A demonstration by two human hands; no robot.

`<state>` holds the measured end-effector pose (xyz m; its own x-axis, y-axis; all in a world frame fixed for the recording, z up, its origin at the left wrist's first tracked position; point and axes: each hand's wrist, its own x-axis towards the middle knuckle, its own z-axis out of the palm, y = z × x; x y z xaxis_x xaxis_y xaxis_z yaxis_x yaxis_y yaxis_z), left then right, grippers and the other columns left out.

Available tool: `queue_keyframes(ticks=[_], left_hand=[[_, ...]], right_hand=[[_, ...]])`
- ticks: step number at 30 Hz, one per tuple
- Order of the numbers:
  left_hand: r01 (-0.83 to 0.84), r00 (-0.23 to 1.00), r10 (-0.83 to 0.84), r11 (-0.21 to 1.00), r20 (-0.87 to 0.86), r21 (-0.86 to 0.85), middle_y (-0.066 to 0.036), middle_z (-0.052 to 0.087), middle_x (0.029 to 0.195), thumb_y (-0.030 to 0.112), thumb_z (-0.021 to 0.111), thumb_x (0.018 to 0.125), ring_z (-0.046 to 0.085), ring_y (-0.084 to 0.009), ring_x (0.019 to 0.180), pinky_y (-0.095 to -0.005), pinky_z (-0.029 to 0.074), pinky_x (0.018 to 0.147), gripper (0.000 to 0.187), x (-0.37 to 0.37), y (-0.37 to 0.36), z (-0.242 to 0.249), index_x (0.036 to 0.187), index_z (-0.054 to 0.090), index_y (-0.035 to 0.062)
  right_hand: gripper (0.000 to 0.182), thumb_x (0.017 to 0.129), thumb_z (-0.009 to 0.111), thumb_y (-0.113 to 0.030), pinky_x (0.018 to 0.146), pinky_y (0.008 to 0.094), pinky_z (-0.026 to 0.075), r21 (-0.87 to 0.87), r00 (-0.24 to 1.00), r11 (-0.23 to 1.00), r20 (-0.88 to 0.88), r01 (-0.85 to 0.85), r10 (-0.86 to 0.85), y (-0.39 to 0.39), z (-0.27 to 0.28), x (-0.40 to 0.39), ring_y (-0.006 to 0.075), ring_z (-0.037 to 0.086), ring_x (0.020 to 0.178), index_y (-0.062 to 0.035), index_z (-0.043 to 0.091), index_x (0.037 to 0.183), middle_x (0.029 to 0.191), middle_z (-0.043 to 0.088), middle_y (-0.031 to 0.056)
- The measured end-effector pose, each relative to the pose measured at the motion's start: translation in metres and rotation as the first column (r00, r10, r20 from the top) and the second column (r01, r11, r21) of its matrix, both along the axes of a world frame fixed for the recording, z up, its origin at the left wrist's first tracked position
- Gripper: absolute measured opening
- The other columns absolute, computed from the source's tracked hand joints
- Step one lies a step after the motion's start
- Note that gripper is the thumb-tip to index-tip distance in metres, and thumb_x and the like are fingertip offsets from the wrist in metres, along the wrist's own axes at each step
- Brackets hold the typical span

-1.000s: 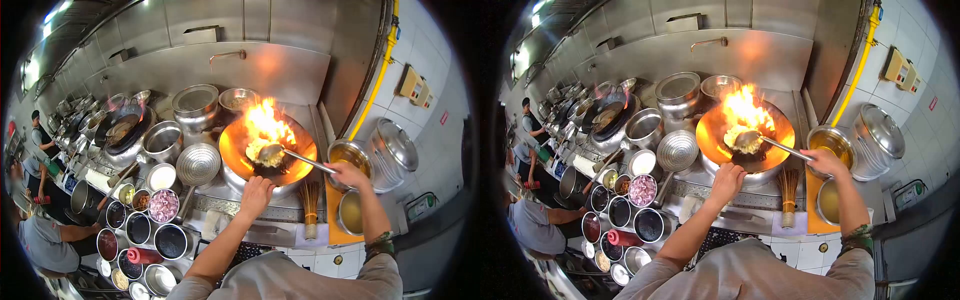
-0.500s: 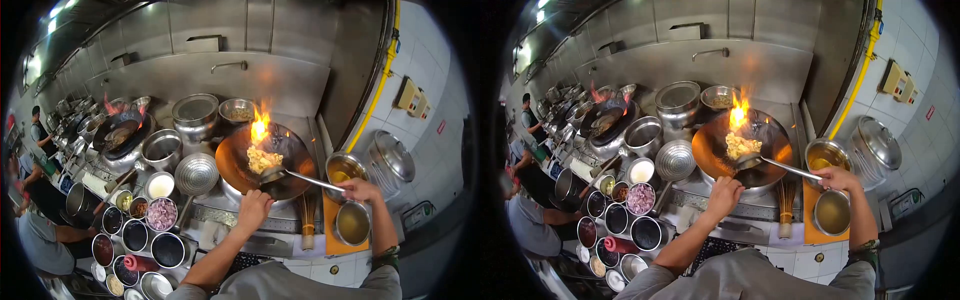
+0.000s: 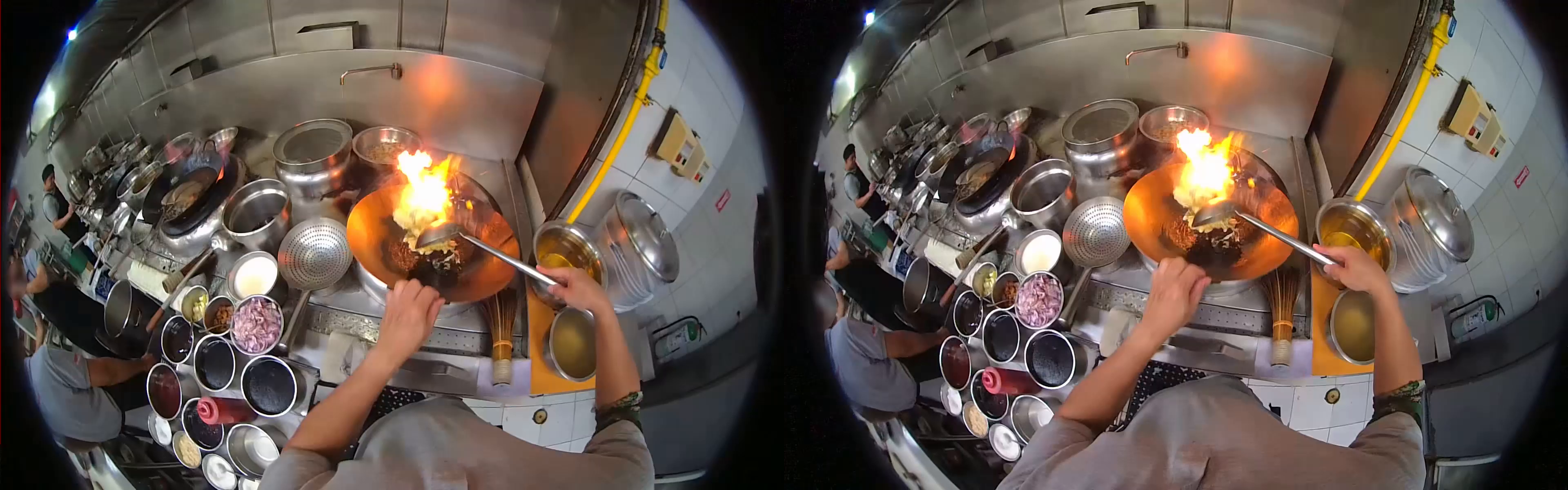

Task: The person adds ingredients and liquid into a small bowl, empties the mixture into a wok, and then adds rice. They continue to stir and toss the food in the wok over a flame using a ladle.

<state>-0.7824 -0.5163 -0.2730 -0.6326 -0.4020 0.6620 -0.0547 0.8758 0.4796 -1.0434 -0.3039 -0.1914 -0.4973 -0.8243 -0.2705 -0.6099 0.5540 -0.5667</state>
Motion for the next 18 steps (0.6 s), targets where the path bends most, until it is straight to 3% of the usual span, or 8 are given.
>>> queue_keyframes(ticks=[2, 4, 5, 8, 11, 13, 17, 18], left_hand=[[0.002, 1.000, -0.002, 1.000, 0.010, 0.017, -0.012, 0.052, 0.078, 0.011, 0.066, 0.076, 0.049, -0.0318, 0.075, -0.0408, 0.039, 0.066, 0.010, -0.017, -0.009, -0.008, 0.083, 0.059, 0.0064], [0.006, 0.999, -0.007, 1.000, 0.034, 0.031, -0.012, 0.052, 0.079, 0.010, 0.066, 0.076, 0.050, -0.0316, 0.077, -0.0423, 0.040, 0.066, 0.011, -0.029, -0.018, -0.036, 0.083, 0.059, 0.0053], [0.016, 0.999, -0.017, 0.999, 0.034, 0.030, -0.012, 0.052, 0.079, 0.010, 0.066, 0.076, 0.050, -0.0316, 0.077, -0.0423, 0.040, 0.066, 0.011, -0.029, -0.016, -0.048, 0.083, 0.059, 0.0053], [0.027, 0.999, -0.028, 0.999, 0.038, 0.043, -0.011, 0.053, 0.083, 0.014, 0.063, 0.078, 0.050, -0.0326, 0.082, -0.0440, 0.040, 0.069, 0.011, -0.006, 0.001, -0.072, 0.083, 0.059, 0.0059], [0.057, 0.998, -0.057, 0.998, -0.036, -0.003, -0.012, 0.054, 0.085, 0.013, 0.063, 0.078, 0.051, -0.0343, 0.083, -0.0447, 0.040, 0.069, 0.012, 0.005, -0.009, -0.042, 0.085, 0.059, 0.0050], [0.011, 0.998, -0.013, 0.999, 0.058, 0.032, -0.012, 0.054, 0.085, 0.014, 0.063, 0.078, 0.051, -0.0330, 0.083, -0.0432, 0.040, 0.070, 0.012, 0.013, -0.005, -0.042, 0.085, 0.059, 0.0049], [-0.006, 0.996, 0.003, 1.000, 0.089, 0.029, -0.011, 0.055, 0.083, 0.015, 0.064, 0.077, 0.051, -0.0306, 0.082, -0.0411, 0.041, 0.070, 0.013, -0.020, -0.026, -0.032, 0.084, 0.059, 0.0052], [-0.006, 0.995, 0.004, 1.000, 0.095, 0.029, -0.010, 0.055, 0.082, 0.015, 0.065, 0.077, 0.051, -0.0300, 0.082, -0.0406, 0.041, 0.071, 0.014, -0.026, -0.028, -0.036, 0.084, 0.060, 0.0052]], right_hand=[[0.049, 0.080, 0.059, -0.007, 0.076, 0.0343, 0.048, -0.005, 0.999, 0.999, -0.002, -0.037, 0.037, -0.012, 0.003, -0.003, 0.0259, 0.064, 0.088, -0.0144, 0.051, 0.128, 0.104, 0.064, 0.0133], [0.047, 0.080, 0.058, -0.010, 0.075, 0.0381, 0.048, -0.047, 0.945, 0.979, -0.275, -0.200, 0.179, -0.022, -0.016, -0.012, 0.0309, 0.063, 0.086, -0.0184, 0.052, 0.126, 0.100, 0.064, 0.0155], [0.047, 0.080, 0.058, -0.010, 0.075, 0.0381, 0.048, -0.048, 0.946, 0.981, -0.275, -0.190, 0.170, -0.024, -0.018, -0.006, 0.0309, 0.063, 0.086, -0.0184, 0.052, 0.126, 0.100, 0.064, 0.0155], [0.046, 0.081, 0.056, -0.010, 0.081, 0.0384, 0.048, 0.016, 0.863, 0.997, -0.501, 0.076, -0.058, -0.032, -0.007, 0.025, 0.0331, 0.060, 0.095, -0.0272, 0.054, 0.124, 0.107, 0.062, 0.0159], [0.045, 0.081, 0.057, -0.011, 0.078, 0.0366, 0.049, -0.205, 0.863, 0.970, -0.505, -0.133, 0.012, 0.010, -0.011, 0.000, 0.0322, 0.063, 0.088, -0.0258, 0.055, 0.123, 0.102, 0.064, 0.0157], [0.044, 0.080, 0.058, -0.011, 0.077, 0.0336, 0.049, -0.139, 0.979, 0.990, -0.198, 0.024, -0.052, 0.027, -0.001, -0.006, 0.0296, 0.063, 0.083, -0.0225, 0.056, 0.122, 0.098, 0.065, 0.0145], [0.041, 0.080, 0.059, -0.011, 0.079, 0.0323, 0.047, 0.132, 0.963, 0.990, -0.268, 0.054, -0.017, 0.026, 0.030, -0.001, 0.0276, 0.062, 0.088, -0.0172, 0.057, 0.121, 0.099, 0.064, 0.0145], [0.042, 0.081, 0.059, -0.013, 0.078, 0.0369, 0.048, -0.033, 0.945, 0.995, -0.318, -0.095, 0.080, 0.027, 0.011, -0.008, 0.0319, 0.061, 0.089, -0.0201, 0.056, 0.122, 0.098, 0.063, 0.0164]])
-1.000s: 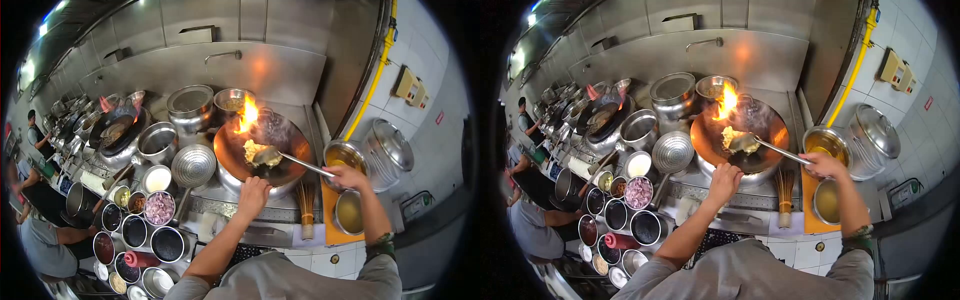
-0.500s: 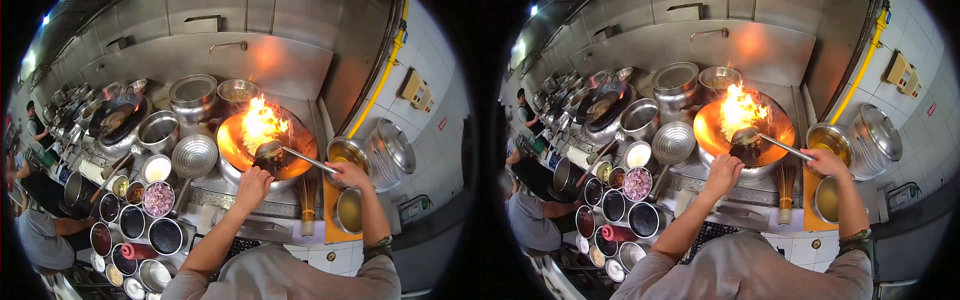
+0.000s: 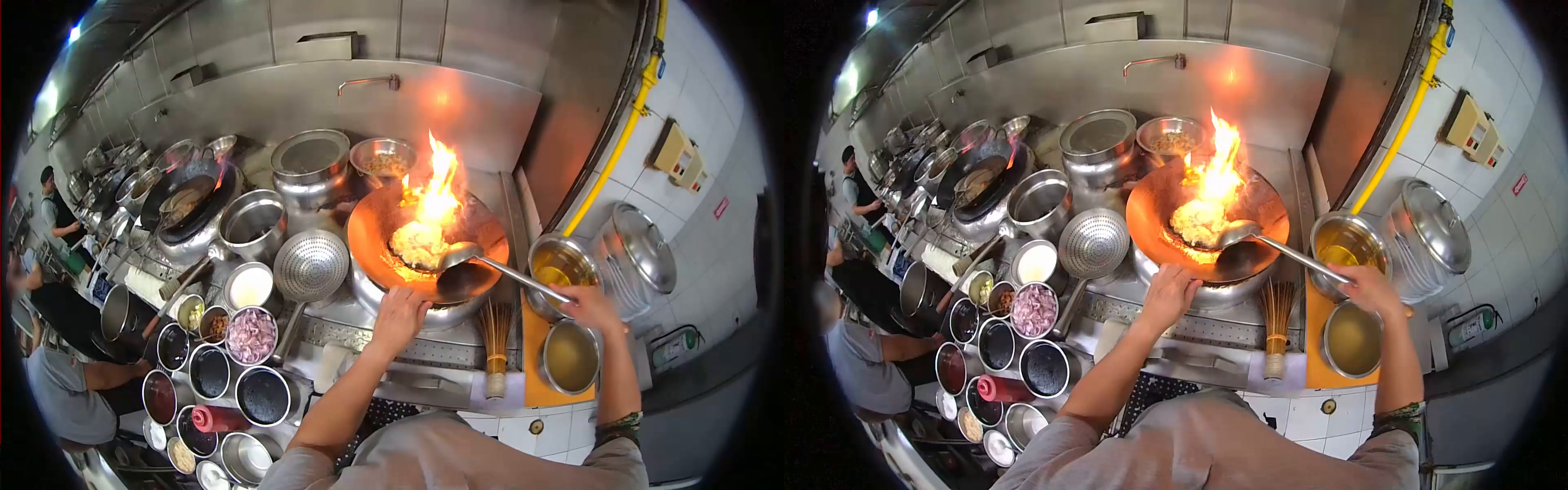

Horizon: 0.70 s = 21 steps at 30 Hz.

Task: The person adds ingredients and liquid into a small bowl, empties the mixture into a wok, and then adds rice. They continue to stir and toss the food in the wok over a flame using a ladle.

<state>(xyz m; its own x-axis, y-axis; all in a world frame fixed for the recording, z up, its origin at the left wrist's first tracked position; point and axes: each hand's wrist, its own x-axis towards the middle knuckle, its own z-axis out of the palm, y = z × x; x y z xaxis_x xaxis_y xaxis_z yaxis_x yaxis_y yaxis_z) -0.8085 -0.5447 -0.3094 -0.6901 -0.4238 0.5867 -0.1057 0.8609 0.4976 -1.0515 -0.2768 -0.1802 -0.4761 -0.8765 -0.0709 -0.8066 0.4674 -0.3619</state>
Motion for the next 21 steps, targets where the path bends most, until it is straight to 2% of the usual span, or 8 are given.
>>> queue_keyframes(ticks=[5, 7, 8, 12, 14, 15, 19, 21], left_hand=[[0.002, 0.997, -0.005, 0.999, 0.075, 0.047, -0.012, 0.057, 0.088, 0.011, 0.065, 0.076, 0.053, -0.0314, 0.093, -0.0411, 0.043, 0.079, 0.018, 0.001, 0.004, -0.006, 0.093, 0.062, 0.0037], [-0.094, 0.992, 0.089, 0.994, -0.086, -0.053, -0.015, 0.059, 0.101, 0.009, 0.064, 0.077, 0.052, -0.0339, 0.106, -0.0407, 0.043, 0.086, 0.026, 0.018, 0.010, 0.002, 0.102, 0.062, 0.0022], [-0.109, 0.993, 0.110, 0.994, -0.047, 0.019, -0.018, 0.058, 0.112, 0.007, 0.063, 0.078, 0.049, -0.0366, 0.113, -0.0417, 0.042, 0.091, 0.030, 0.036, 0.018, 0.013, 0.107, 0.061, 0.0012], [-0.056, 0.998, 0.051, 0.987, 0.034, 0.148, -0.018, 0.059, 0.108, 0.009, 0.064, 0.079, 0.054, -0.0363, 0.106, -0.0413, 0.044, 0.088, 0.028, 0.081, 0.040, 0.030, 0.105, 0.060, -0.0001], [0.127, 0.971, -0.194, 0.911, 0.137, 0.394, -0.019, 0.061, 0.103, 0.011, 0.064, 0.079, 0.057, -0.0356, 0.099, -0.0395, 0.046, 0.085, 0.027, 0.090, 0.045, 0.038, 0.104, 0.061, -0.0002], [0.126, 0.971, -0.194, 0.913, 0.142, 0.388, -0.019, 0.061, 0.103, 0.011, 0.064, 0.079, 0.057, -0.0356, 0.099, -0.0395, 0.046, 0.085, 0.027, 0.099, 0.048, 0.043, 0.104, 0.061, -0.0002], [-0.038, 0.951, -0.113, 0.882, 0.289, 0.470, -0.017, 0.063, 0.098, 0.012, 0.064, 0.081, 0.060, -0.0340, 0.091, -0.0372, 0.048, 0.080, 0.023, 0.160, 0.060, 0.029, 0.101, 0.061, 0.0017], [-0.125, 0.941, -0.062, 0.851, 0.334, 0.510, -0.016, 0.063, 0.097, 0.013, 0.064, 0.081, 0.060, -0.0338, 0.089, -0.0372, 0.048, 0.078, 0.022, 0.168, 0.064, 0.027, 0.101, 0.062, 0.0024]], right_hand=[[0.046, 0.083, 0.056, -0.015, 0.080, 0.0415, 0.047, -0.006, 0.983, 0.984, -0.044, 0.180, -0.180, -0.041, -0.052, 0.032, 0.0352, 0.059, 0.092, -0.0264, 0.051, 0.127, 0.099, 0.063, 0.0171], [0.046, 0.084, 0.055, -0.015, 0.080, 0.0422, 0.047, -0.017, 0.983, 0.983, -0.028, 0.183, -0.184, -0.045, -0.056, 0.027, 0.0353, 0.059, 0.093, -0.0282, 0.050, 0.128, 0.099, 0.063, 0.0170], [0.046, 0.084, 0.054, -0.016, 0.079, 0.0427, 0.047, 0.001, 0.988, 0.989, -0.034, 0.149, -0.149, -0.034, -0.057, 0.018, 0.0356, 0.059, 0.091, -0.0290, 0.049, 0.128, 0.098, 0.063, 0.0175], [0.046, 0.084, 0.054, -0.016, 0.076, 0.0439, 0.048, 0.044, 0.988, 0.987, -0.006, 0.156, -0.155, -0.051, -0.049, 0.018, 0.0366, 0.060, 0.088, -0.0291, 0.049, 0.128, 0.097, 0.063, 0.0186], [0.047, 0.084, 0.055, -0.014, 0.078, 0.0428, 0.048, 0.011, 0.987, 0.987, -0.012, 0.161, -0.161, -0.075, -0.050, 0.027, 0.0357, 0.059, 0.093, -0.0256, 0.049, 0.129, 0.101, 0.062, 0.0180], [0.047, 0.084, 0.055, -0.014, 0.078, 0.0428, 0.048, 0.005, 0.987, 0.987, -0.007, 0.163, -0.163, -0.075, -0.056, 0.023, 0.0357, 0.059, 0.093, -0.0256, 0.049, 0.129, 0.101, 0.062, 0.0180], [0.045, 0.085, 0.054, -0.014, 0.072, 0.0407, 0.049, -0.352, 0.991, 0.926, -0.038, -0.135, 0.130, -0.064, -0.099, -0.014, 0.0324, 0.062, 0.081, -0.0168, 0.048, 0.130, 0.100, 0.063, 0.0147], [0.046, 0.087, 0.051, -0.014, 0.064, 0.0354, 0.050, -0.108, 0.896, 0.952, 0.382, 0.287, -0.227, -0.069, -0.090, 0.005, 0.0223, 0.061, 0.068, -0.0143, 0.043, 0.133, 0.089, 0.062, 0.0113]])
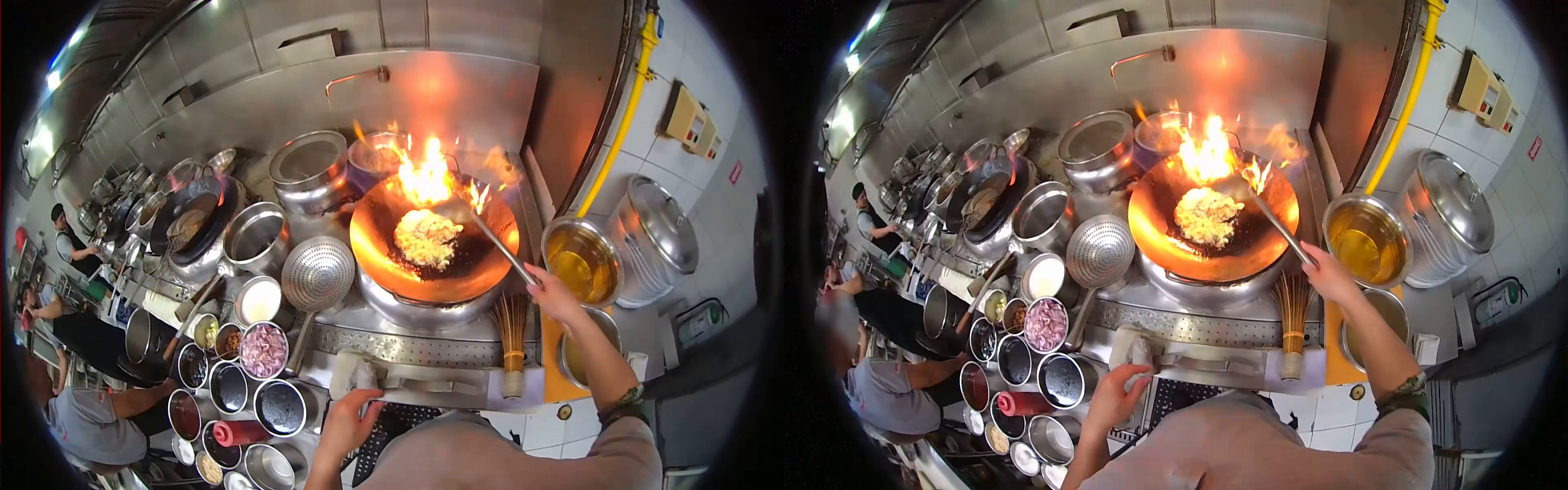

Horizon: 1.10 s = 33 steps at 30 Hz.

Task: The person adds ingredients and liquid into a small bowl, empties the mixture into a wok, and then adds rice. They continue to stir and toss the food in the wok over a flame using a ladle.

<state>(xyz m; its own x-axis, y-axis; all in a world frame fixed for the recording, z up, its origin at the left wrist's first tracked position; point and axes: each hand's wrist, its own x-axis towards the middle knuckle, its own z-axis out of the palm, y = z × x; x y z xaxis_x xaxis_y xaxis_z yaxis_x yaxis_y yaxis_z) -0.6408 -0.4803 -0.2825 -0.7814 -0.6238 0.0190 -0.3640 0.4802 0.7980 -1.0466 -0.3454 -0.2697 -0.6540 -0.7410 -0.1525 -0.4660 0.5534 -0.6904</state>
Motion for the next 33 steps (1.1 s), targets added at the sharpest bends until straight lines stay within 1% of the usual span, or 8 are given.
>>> queue_keyframes(ticks=[8, 13, 18, 20, 23, 28, 30, 33], left_hand=[[-0.065, 0.982, 0.006, 0.950, -0.191, -0.306, -0.015, 0.062, 0.101, 0.012, 0.066, 0.079, 0.059, -0.0315, 0.095, -0.0360, 0.047, 0.083, 0.023, -0.079, -0.040, 0.014, 0.100, 0.063, 0.0030], [-0.062, 0.961, -0.068, 0.892, -0.269, -0.447, -0.015, 0.059, 0.095, 0.014, 0.067, 0.078, 0.055, -0.0338, 0.090, -0.0407, 0.044, 0.081, 0.023, -0.157, -0.067, -0.022, 0.097, 0.062, 0.0026], [0.008, 0.919, -0.221, 0.839, -0.327, -0.543, -0.014, 0.054, 0.082, 0.018, 0.065, 0.078, 0.050, -0.0336, 0.082, -0.0421, 0.042, 0.073, 0.017, -0.173, -0.063, -0.023, 0.084, 0.058, 0.0034], [-0.022, 0.956, -0.123, 0.877, -0.267, -0.480, -0.013, 0.052, 0.080, 0.017, 0.064, 0.080, 0.050, -0.0334, 0.080, -0.0427, 0.042, 0.071, 0.015, -0.162, -0.037, -0.006, 0.083, 0.057, 0.0035], [-0.061, 0.949, -0.103, 0.869, -0.299, -0.492, -0.013, 0.051, 0.079, 0.016, 0.063, 0.080, 0.049, -0.0331, 0.079, -0.0435, 0.041, 0.069, 0.013, -0.170, -0.037, -0.041, 0.081, 0.057, 0.0043], [-0.044, 0.949, -0.122, 0.861, -0.290, -0.506, -0.013, 0.051, 0.078, 0.016, 0.064, 0.079, 0.050, -0.0334, 0.078, -0.0438, 0.041, 0.069, 0.013, -0.126, -0.010, -0.055, 0.080, 0.058, 0.0044], [-0.025, 0.908, -0.177, 0.882, -0.381, -0.470, -0.014, 0.052, 0.078, 0.015, 0.067, 0.077, 0.050, -0.0337, 0.077, -0.0432, 0.041, 0.068, 0.014, -0.110, 0.001, -0.026, 0.082, 0.059, 0.0046], [-0.068, 0.935, -0.099, 0.892, -0.340, -0.447, -0.014, 0.056, 0.078, 0.010, 0.067, 0.077, 0.052, -0.0324, 0.078, -0.0409, 0.042, 0.071, 0.011, -0.139, -0.017, 0.014, 0.083, 0.060, 0.0025]], right_hand=[[0.039, 0.092, 0.046, -0.019, 0.038, 0.0279, 0.038, 0.027, 0.867, 0.996, 0.494, -0.082, 0.058, -0.033, 0.015, 0.009, 0.0113, 0.045, 0.050, -0.0133, 0.040, 0.131, 0.067, 0.046, 0.0025], [0.046, 0.088, 0.052, -0.014, 0.055, 0.0273, 0.044, -0.075, 0.832, 0.924, -0.467, -0.375, 0.300, 0.030, 0.007, -0.012, 0.0102, 0.049, 0.054, -0.0172, 0.044, 0.134, 0.071, 0.054, 0.0041], [0.052, 0.085, 0.052, -0.010, 0.048, 0.0225, 0.039, 0.200, 0.940, 0.932, 0.220, -0.304, 0.259, 0.050, 0.086, -0.010, 0.0060, 0.047, 0.054, -0.0194, 0.043, 0.135, 0.062, 0.050, -0.0025], [0.049, 0.084, 0.056, -0.011, 0.068, 0.0324, 0.047, 0.383, 0.956, 0.893, 0.258, -0.235, 0.141, 0.048, 0.086, -0.005, 0.0210, 0.060, 0.072, -0.0163, 0.046, 0.132, 0.074, 0.059, 0.0099], [0.049, 0.083, 0.054, -0.010, 0.080, 0.0392, 0.047, 0.141, 0.920, 0.943, -0.219, -0.301, 0.326, 0.029, 0.051, -0.010, 0.0348, 0.060, 0.092, -0.0186, 0.048, 0.130, 0.103, 0.062, 0.0177], [0.046, 0.082, 0.055, -0.008, 0.082, 0.0366, 0.047, 0.236, 0.887, 0.965, -0.414, -0.112, 0.204, 0.043, 0.053, -0.005, 0.0323, 0.061, 0.093, -0.0197, 0.053, 0.126, 0.111, 0.061, 0.0162], [0.048, 0.081, 0.056, -0.005, 0.079, 0.0350, 0.048, -0.033, 0.852, 0.928, -0.409, -0.371, 0.326, 0.065, 0.049, -0.021, 0.0278, 0.063, 0.090, -0.0202, 0.053, 0.126, 0.106, 0.063, 0.0153], [0.049, 0.080, 0.058, -0.005, 0.072, 0.0290, 0.046, 0.206, 0.969, 0.949, -0.017, -0.239, 0.247, 0.061, 0.085, -0.017, 0.0200, 0.058, 0.073, -0.0207, 0.052, 0.127, 0.094, 0.065, 0.0115]])
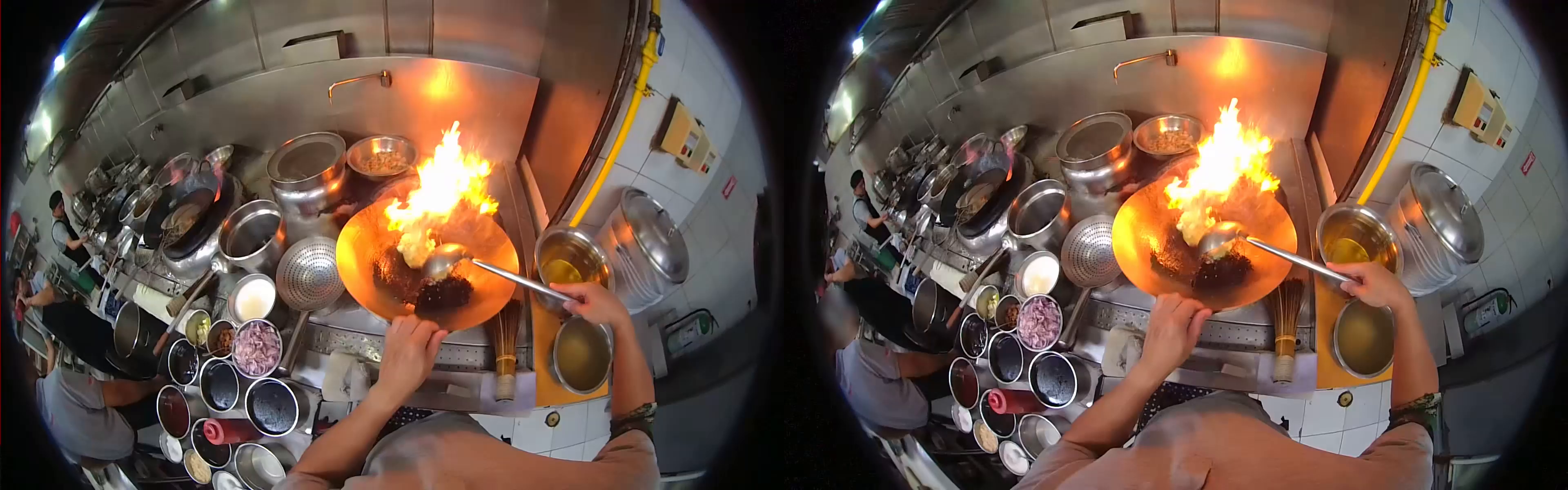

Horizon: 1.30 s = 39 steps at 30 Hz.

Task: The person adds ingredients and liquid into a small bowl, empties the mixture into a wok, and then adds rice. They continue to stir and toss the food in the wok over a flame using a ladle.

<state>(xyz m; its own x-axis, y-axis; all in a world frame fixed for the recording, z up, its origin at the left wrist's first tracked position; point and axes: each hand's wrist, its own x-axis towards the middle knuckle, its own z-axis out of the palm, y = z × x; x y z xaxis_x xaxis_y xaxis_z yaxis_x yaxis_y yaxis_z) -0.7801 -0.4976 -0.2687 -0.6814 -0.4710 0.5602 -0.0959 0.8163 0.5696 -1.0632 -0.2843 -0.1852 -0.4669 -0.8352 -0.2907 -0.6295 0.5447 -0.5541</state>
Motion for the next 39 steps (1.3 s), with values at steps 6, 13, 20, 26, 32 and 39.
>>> queue_keyframes(ticks=[6, 13, 20, 26, 32, 39], left_hand=[[-0.028, 1.000, 0.028, 0.999, 0.011, -0.019, -0.013, 0.054, 0.081, 0.014, 0.067, 0.077, 0.052, -0.0323, 0.079, -0.0414, 0.042, 0.068, 0.014, -0.024, -0.023, -0.054, 0.081, 0.060, 0.0030], [0.016, 1.000, -0.016, 1.000, 0.019, -0.003, -0.014, 0.055, 0.084, 0.015, 0.065, 0.078, 0.051, -0.0337, 0.080, -0.0416, 0.043, 0.071, 0.013, 0.010, -0.011, -0.042, 0.081, 0.060, 0.0039], [0.018, 0.997, -0.015, 0.999, 0.075, -0.037, -0.013, 0.057, 0.094, 0.016, 0.065, 0.079, 0.053, -0.0313, 0.091, -0.0398, 0.043, 0.080, 0.024, -0.027, -0.041, -0.040, 0.097, 0.060, 0.0023], [0.185, 0.971, -0.215, 0.951, 0.101, 0.247, -0.018, 0.057, 0.115, 0.020, 0.065, 0.082, 0.054, -0.0339, 0.108, -0.0383, 0.043, 0.092, 0.037, 0.051, 0.008, -0.015, 0.114, 0.057, 0.0017], [0.038, 0.532, -0.618, 0.701, 0.579, 0.713, -0.023, 0.058, 0.111, 0.042, 0.050, 0.088, 0.057, -0.0370, 0.103, -0.0394, 0.045, 0.089, 0.046, 0.124, 0.047, -0.157, 0.115, 0.058, 0.0051], [0.109, 0.260, -0.407, 0.913, 0.875, 0.393, -0.021, 0.033, 0.141, 0.044, 0.038, 0.091, 0.033, -0.0342, 0.130, -0.0475, 0.029, 0.105, 0.051, 0.094, 0.080, -0.276, 0.127, 0.049, 0.0100]], right_hand=[[0.049, 0.081, 0.058, -0.009, 0.069, 0.0356, 0.047, -0.116, 0.957, 0.989, -0.284, -0.089, 0.053, -0.044, -0.029, 0.003, 0.0292, 0.059, 0.072, -0.0223, 0.051, 0.127, 0.085, 0.062, 0.0189], [0.047, 0.079, 0.059, -0.008, 0.077, 0.0340, 0.049, -0.231, 0.949, 0.963, -0.308, -0.138, 0.063, 0.006, -0.023, 0.004, 0.0290, 0.063, 0.085, -0.0233, 0.055, 0.124, 0.103, 0.064, 0.0133], [0.048, 0.083, 0.057, -0.008, 0.060, 0.0291, 0.048, -0.146, 0.996, 0.989, -0.082, 0.012, -0.024, -0.021, -0.065, 0.012, 0.0158, 0.057, 0.064, -0.0164, 0.050, 0.129, 0.085, 0.064, 0.0078], [0.055, 0.087, 0.051, -0.008, 0.039, 0.0278, 0.042, -0.166, 0.706, 0.822, 0.620, 0.544, -0.342, -0.082, -0.096, 0.067, 0.0103, 0.047, 0.053, -0.0130, 0.030, 0.138, 0.072, 0.050, 0.0016], [0.051, 0.089, 0.047, -0.009, 0.040, 0.0269, 0.042, -0.144, 0.704, 0.909, 0.684, 0.390, -0.194, -0.129, -0.083, 0.072, 0.0093, 0.046, 0.051, -0.0091, 0.030, 0.137, 0.072, 0.049, 0.0031], [0.051, 0.088, 0.050, -0.008, 0.043, 0.0242, 0.040, -0.044, 0.803, 0.967, 0.568, 0.251, -0.183, -0.090, -0.050, 0.080, 0.0099, 0.047, 0.050, -0.0099, 0.035, 0.136, 0.074, 0.052, 0.0041]])
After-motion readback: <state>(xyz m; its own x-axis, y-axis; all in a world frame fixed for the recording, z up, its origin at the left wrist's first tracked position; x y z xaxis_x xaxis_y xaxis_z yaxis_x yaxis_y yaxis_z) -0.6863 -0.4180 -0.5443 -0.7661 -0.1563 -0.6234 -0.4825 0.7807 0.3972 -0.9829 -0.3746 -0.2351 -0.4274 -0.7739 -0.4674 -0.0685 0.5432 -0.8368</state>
